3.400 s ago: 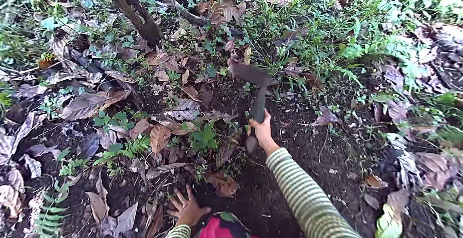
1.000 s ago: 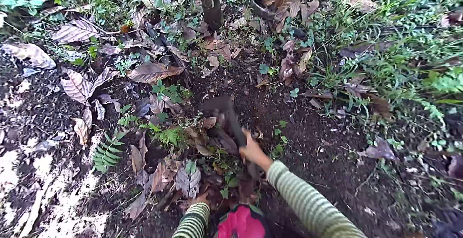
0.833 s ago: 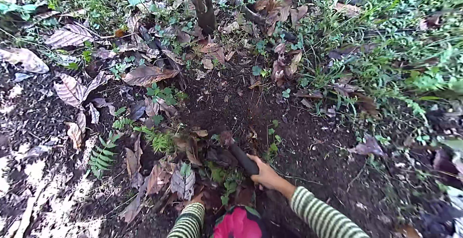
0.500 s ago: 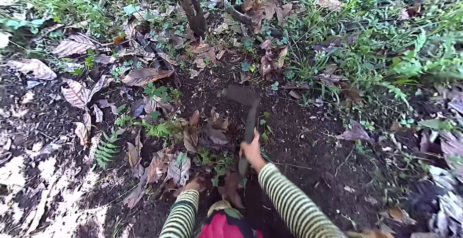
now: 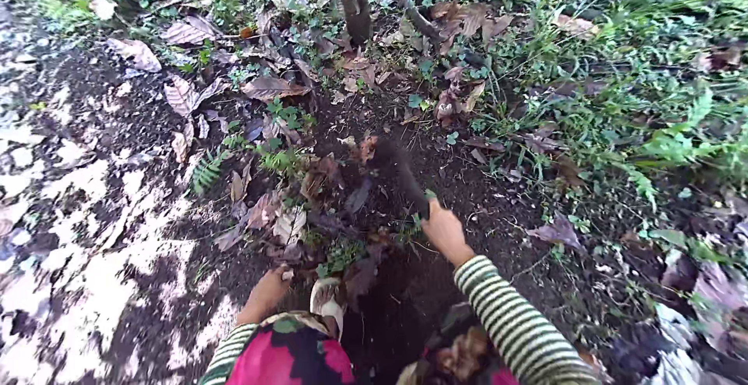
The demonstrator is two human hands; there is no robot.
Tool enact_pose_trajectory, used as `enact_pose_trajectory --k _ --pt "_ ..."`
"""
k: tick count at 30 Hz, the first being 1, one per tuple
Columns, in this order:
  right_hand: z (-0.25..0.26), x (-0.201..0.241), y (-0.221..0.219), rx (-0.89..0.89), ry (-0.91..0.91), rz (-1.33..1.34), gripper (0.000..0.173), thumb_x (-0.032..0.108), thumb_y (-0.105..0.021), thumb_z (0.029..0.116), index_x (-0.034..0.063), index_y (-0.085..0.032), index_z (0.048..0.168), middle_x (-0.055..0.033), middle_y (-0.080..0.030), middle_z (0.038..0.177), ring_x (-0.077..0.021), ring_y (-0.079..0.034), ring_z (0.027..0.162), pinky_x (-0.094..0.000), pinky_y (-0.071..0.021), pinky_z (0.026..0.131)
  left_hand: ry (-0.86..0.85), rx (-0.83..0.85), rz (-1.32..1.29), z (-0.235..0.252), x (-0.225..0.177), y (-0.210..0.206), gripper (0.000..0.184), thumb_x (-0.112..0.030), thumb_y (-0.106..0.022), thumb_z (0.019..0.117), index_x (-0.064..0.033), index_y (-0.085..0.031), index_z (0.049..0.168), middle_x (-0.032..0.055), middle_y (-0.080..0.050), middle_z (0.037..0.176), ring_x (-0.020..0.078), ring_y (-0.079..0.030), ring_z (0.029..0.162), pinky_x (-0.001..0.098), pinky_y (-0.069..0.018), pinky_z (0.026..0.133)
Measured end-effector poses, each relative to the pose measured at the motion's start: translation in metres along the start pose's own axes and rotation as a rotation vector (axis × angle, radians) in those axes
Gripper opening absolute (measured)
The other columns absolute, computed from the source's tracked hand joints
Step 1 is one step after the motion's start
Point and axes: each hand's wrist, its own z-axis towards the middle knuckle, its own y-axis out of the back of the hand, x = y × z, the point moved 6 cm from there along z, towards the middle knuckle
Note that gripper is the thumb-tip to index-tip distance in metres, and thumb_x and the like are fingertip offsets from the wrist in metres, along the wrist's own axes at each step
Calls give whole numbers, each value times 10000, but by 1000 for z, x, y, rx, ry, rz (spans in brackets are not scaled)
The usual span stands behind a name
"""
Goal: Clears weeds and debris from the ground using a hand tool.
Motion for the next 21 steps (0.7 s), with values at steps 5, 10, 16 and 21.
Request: enact_pose_trajectory --k 5,10,16,21 --pt "12 34 74 -72 199 -440 418 88 -586 994 136 -538 1406 -287 -696 1104 -522 -673 1045 -684 -528 817 1 -48 -71 -61 15 26 447 -309 -594 1040 -121 -576 1444 266 -527 1471 455 -516 1357 654 -399 1114" --pt "3 45 54 -29 263 -586 402 49 -478 1040 89 -512 1439 -299 -686 1139 -515 -673 1069 -668 -534 841 108 -198 -118 -82 69 36 476 -309 -599 1027 -117 -554 1460 274 -500 1493 481 -520 1343 696 -412 1075" --pt "22 -33 38 -30 -22 -186 518 186 -644 955 115 -494 1446 -275 -685 1166 -460 -688 1061 -657 -542 862 400 -94 -182 -35 136 -76 786 -398 -698 959 -278 -299 1626 326 -76 1676 609 -207 1481 758 -298 1107" --pt "32 -90 -10 -258 -325 1084 468 132 -624 1022 -8 -400 1409 -103 -609 871 -163 -636 601 -332 -593 586 452 -159 -225 -14 187 -114 1016 -401 -744 924 -193 -84 1669 389 64 1648 666 -58 1482 812 -100 1137"
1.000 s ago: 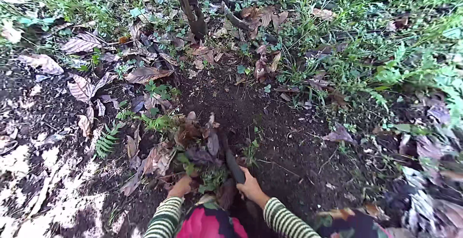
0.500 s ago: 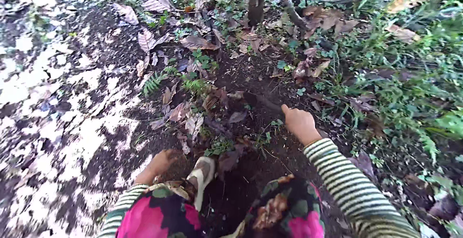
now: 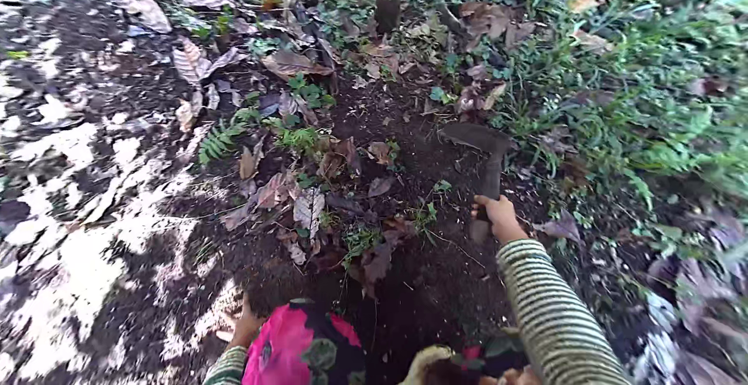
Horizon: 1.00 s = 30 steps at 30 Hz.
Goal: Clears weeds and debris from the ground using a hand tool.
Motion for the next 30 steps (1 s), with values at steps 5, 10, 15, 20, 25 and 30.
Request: enact_pose_trajectory --k 5,10,15,20,25,30 --pt "-54 -114 -99 -133 -38 298 440 -9 -656 852 -49 -496 1260 -153 -640 796 -234 -633 629 -429 -573 603 -153 -324 -363 -1 -43 14 1094 -495 -842 812 -136 -231 1645 403 65 1640 684 -20 1471 787 -197 1137" --pt "-183 -230 -167 334 -184 -309 678 134 -745 910 -22 -423 1486 -279 -666 1168 -381 -695 991 -564 -571 895 -347 -396 -463 8 -122 30 749 -511 -554 1014 -120 -334 1613 345 -62 1671 669 -59 1481 883 -165 1048" --pt "-168 -194 -129 205 -120 -142 507 65 -700 916 -16 -478 1365 -165 -670 804 -251 -663 572 -420 -599 556 -321 -123 -313 19 -140 8 867 -575 -652 947 -195 -291 1636 316 34 1686 669 -4 1481 858 -180 1071" --pt "-65 -102 -124 -91 -14 265 463 42 -587 999 -21 -355 1394 -134 -601 764 -208 -627 537 -370 -594 530 -304 -164 -226 25 -113 -4 1004 -611 -762 838 -270 -269 1644 268 22 1705 650 18 1495 921 -164 988" --pt "-112 -176 -200 139 -119 -28 545 74 -646 956 -39 -401 1429 -167 -667 826 -241 -662 623 -417 -597 621 -219 -112 -7 30 -92 -2 1232 -609 -874 714 -306 -149 1663 280 147 1687 679 33 1475 922 -242 939" --pt "-153 -199 -180 243 -206 -123 493 55 -690 924 11 -477 1366 -172 -663 810 -262 -672 579 -431 -608 554 -205 -170 142 55 -81 -37 1442 -703 -900 570 -350 -29 1665 261 213 1679 690 118 1459 953 -198 916"
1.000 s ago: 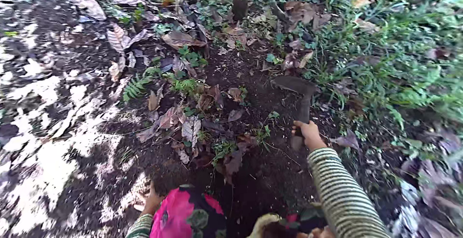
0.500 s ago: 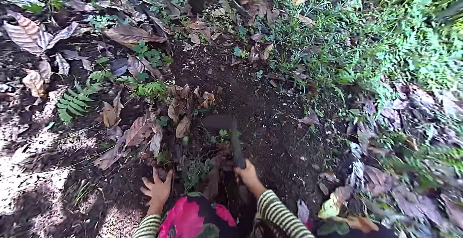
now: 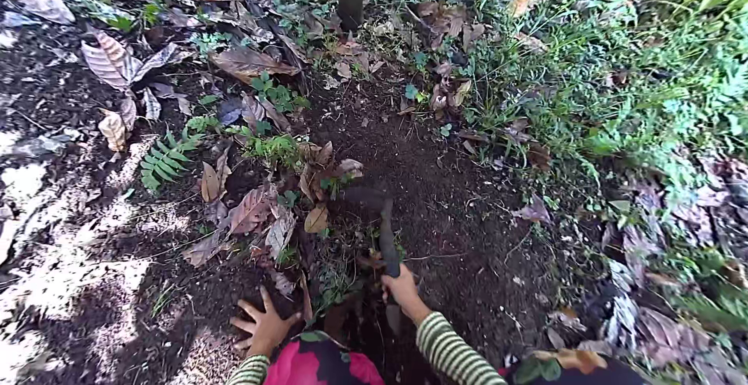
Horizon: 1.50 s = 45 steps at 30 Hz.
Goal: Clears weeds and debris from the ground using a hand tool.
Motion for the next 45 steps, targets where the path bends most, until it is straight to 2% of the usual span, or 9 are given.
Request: enact_pose_trajectory --k 7,15,20,25,31,34,37,42,45 --pt "74 146 -11 -176 210 489 396 54 -567 1019 -16 -375 1358 -129 -594 754 -207 -630 539 -365 -603 536 44 41 47 13 4 -22 1502 -748 -885 521 -375 23 1658 232 254 1676 678 161 1457 956 -166 918" --pt "-7 25 -42 223 64 -464 590 146 -754 874 47 -508 1401 -173 -711 945 -286 -719 709 -477 -629 682 58 153 51 -4 -12 7 1386 -664 -867 656 -345 33 1661 250 243 1673 661 136 1474 928 -180 964" --pt "29 144 -1 26 265 -319 564 110 -695 910 -6 -451 1405 -147 -675 796 -258 -676 592 -445 -611 588 51 177 36 -5 -15 9 1416 -720 -854 624 -345 34 1661 247 248 1673 662 151 1470 933 -159 971" --pt "81 252 -74 -41 365 220 441 61 -606 1008 -26 -398 1386 -142 -631 792 -220 -662 592 -379 -615 588 48 234 -13 -9 -17 17 1412 -675 -873 639 -330 36 1663 245 285 1660 665 166 1465 935 -145 977" --pt "43 120 -142 415 257 -722 677 151 -744 871 32 -446 1467 -239 -679 1087 -348 -707 815 -546 -603 761 53 293 2 -12 -20 27 1385 -681 -848 671 -311 44 1664 237 307 1653 651 199 1464 926 -124 995" --pt "16 97 -115 494 229 -894 605 182 -758 864 83 -513 1408 -213 -692 1062 -334 -717 782 -545 -609 732 51 406 10 -19 -18 26 1071 -596 -778 800 -154 -269 1632 278 205 1674 649 134 1481 892 -65 1046" --pt "19 148 -92 389 280 -701 608 136 -745 875 49 -488 1419 -183 -690 932 -283 -690 666 -479 -610 645 -24 538 47 -20 -14 25 994 -645 -659 895 -66 -288 1612 294 -66 1691 582 -113 1517 810 -143 1128" --pt "57 286 -137 162 473 39 409 74 -599 1014 -56 -422 1358 -129 -631 771 -200 -642 573 -376 -606 591 -109 560 68 -17 -19 25 698 -545 -619 950 -193 -483 1537 149 -295 1675 551 -142 1526 944 -94 974" --pt "85 310 -198 62 442 231 528 182 -613 1016 41 -349 1451 -117 -614 868 -203 -647 621 -392 -605 618 -136 595 93 -11 -18 14 636 -524 -633 937 -209 -550 1483 122 -386 1636 562 -176 1512 960 -100 945"
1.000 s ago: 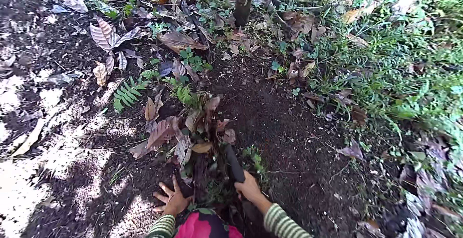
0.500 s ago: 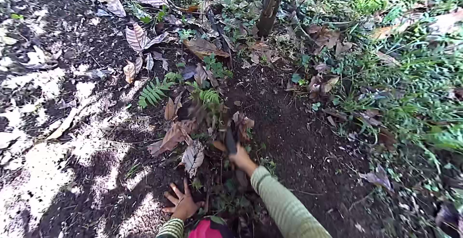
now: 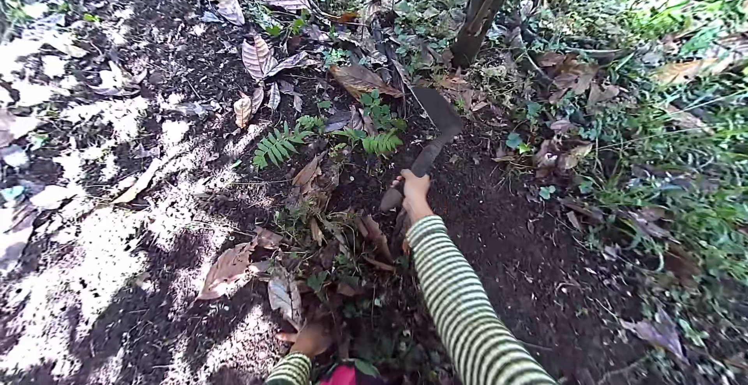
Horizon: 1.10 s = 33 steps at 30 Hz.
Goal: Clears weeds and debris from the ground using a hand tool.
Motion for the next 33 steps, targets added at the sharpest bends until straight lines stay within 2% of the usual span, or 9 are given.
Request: enact_pose_trajectory --k 3,6,10,13,18,22,25,30,33 --pt "-25 -85 -25 236 -76 -541 655 132 -694 905 -47 -379 1451 -207 -692 1003 -298 -706 812 -484 -599 782 -18 5 9 3 3 -4 675 -521 -632 941 -208 -500 1524 123 -350 1654 576 -162 1508 966 -106 934" --pt "-83 -128 -10 546 -189 -871 674 176 -742 899 38 -433 1482 -237 -656 1204 -336 -712 963 -527 -598 855 -58 -14 -19 3 -1 2 627 -485 -639 948 -201 -534 1497 120 -380 1639 555 -194 1510 952 -104 961" --pt "-74 -85 13 431 -205 -617 576 89 -693 930 20 -420 1433 -157 -665 877 -241 -678 629 -406 -605 593 9 9 -19 -10 -4 9 749 -496 -632 957 -152 -402 1583 191 -237 1687 594 -109 1510 950 -90 960" --pt "-19 -15 12 192 -39 -288 432 61 -633 991 -43 -431 1358 -105 -627 745 -183 -634 558 -349 -594 559 -7 21 -37 -12 -7 8 719 -500 -627 957 -160 -440 1562 177 -277 1677 589 -137 1508 958 -91 948" --pt "58 28 -30 -114 65 95 539 210 -589 1009 81 -341 1470 -100 -592 977 -181 -646 688 -379 -601 664 -46 77 0 -12 -10 7 679 -464 -635 965 -124 -474 1531 227 -373 1616 599 -247 1469 957 -127 939" --pt "8 -86 -48 236 -117 -479 600 111 -675 919 -20 -396 1434 -170 -675 895 -250 -674 683 -441 -599 667 -33 84 23 -8 -6 -2 700 -471 -644 956 -131 -462 1540 225 -352 1627 612 -211 1474 961 -111 934" --pt "-30 -111 -22 426 -219 -770 643 119 -708 925 50 -391 1481 -171 -671 987 -247 -698 701 -423 -617 658 -27 84 24 -9 -8 -1 712 -462 -636 969 -127 -428 1562 224 -314 1647 616 -192 1478 959 -115 934" --pt "-1 -22 -21 234 -74 -389 457 44 -644 973 -33 -426 1367 -122 -626 768 -198 -638 562 -359 -596 564 -21 75 14 -5 -8 -1 757 -478 -658 945 -126 -415 1570 223 -304 1652 619 -185 1479 961 -108 934" --pt "38 3 -59 52 36 -93 480 138 -594 1025 32 -350 1425 -104 -608 829 -200 -643 605 -400 -608 610 -15 81 15 -2 -8 -4 769 -489 -661 933 -138 -413 1571 213 -307 1654 625 -182 1476 967 -109 922"
